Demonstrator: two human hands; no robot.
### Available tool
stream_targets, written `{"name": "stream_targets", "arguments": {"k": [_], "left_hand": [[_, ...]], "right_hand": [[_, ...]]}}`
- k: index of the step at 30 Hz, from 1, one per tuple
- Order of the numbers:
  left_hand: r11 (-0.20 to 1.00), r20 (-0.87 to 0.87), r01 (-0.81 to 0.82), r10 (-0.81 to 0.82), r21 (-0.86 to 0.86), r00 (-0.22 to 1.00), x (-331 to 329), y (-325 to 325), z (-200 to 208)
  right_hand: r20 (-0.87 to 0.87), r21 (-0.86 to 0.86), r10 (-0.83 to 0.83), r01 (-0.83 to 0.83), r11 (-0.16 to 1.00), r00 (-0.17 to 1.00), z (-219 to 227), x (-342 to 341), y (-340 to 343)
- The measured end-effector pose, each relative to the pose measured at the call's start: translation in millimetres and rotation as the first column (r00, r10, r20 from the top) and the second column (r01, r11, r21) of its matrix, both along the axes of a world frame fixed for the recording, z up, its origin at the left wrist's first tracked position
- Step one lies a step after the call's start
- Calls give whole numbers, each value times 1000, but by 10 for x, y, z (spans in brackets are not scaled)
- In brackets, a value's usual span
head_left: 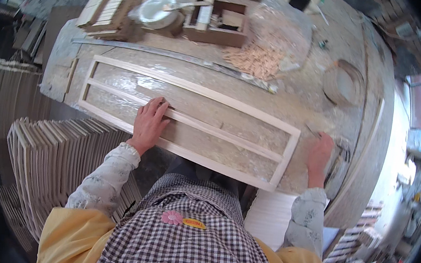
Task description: The person assembles wooden frames by hand, using a hammer to drive nails into the joints. They measure the frames with a ruler, apply glue to the joints, and stack completed frames on the workbench.
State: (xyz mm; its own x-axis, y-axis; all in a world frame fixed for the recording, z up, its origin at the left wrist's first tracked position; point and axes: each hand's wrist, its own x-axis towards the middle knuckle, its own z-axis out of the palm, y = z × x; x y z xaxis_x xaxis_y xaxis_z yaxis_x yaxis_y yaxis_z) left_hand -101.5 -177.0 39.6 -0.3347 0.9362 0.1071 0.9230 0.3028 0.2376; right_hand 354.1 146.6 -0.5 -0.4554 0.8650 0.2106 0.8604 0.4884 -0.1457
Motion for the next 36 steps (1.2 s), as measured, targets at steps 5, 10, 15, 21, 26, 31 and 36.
{"name": "stream_targets", "arguments": {"k": [5, 10, 15, 21, 26, 31, 36], "left_hand": [[1000, 41, 22, -22, 10, 999, -254, -76, -148], [998, 51, 70, -70, 1, 996, -354, -186, -102], [996, 0, 89, -89, 15, 996, -450, -198, -126], [932, 402, -275, 163, 237, 901, -475, -174, -110], [525, 993, -845, 106, -98, -49, -1147, 93, -174], [218, 991, -972, -89, -83, -104, -1967, -183, -123], [474, 968, -862, 240, -182, -72, -2041, -514, -334]], "right_hand": [[-153, 206, 227, -194, 959, 962, 50, -671, 190], [-187, 23, 511, -517, 856, 839, 359, -2687, -319], [37, 22, 586, -587, 809, 809, 64, -3592, -380], [-181, -352, 529, -557, 752, 829, 400, -3466, -489], [-331, -468, 462, -568, 677, 823, 697, -2738, -930], [-260, -636, 340, -425, 644, 904, 681, -1476, -1412], [-291, -726, 226, -368, 581, 930, 604, -951, -1868]]}}
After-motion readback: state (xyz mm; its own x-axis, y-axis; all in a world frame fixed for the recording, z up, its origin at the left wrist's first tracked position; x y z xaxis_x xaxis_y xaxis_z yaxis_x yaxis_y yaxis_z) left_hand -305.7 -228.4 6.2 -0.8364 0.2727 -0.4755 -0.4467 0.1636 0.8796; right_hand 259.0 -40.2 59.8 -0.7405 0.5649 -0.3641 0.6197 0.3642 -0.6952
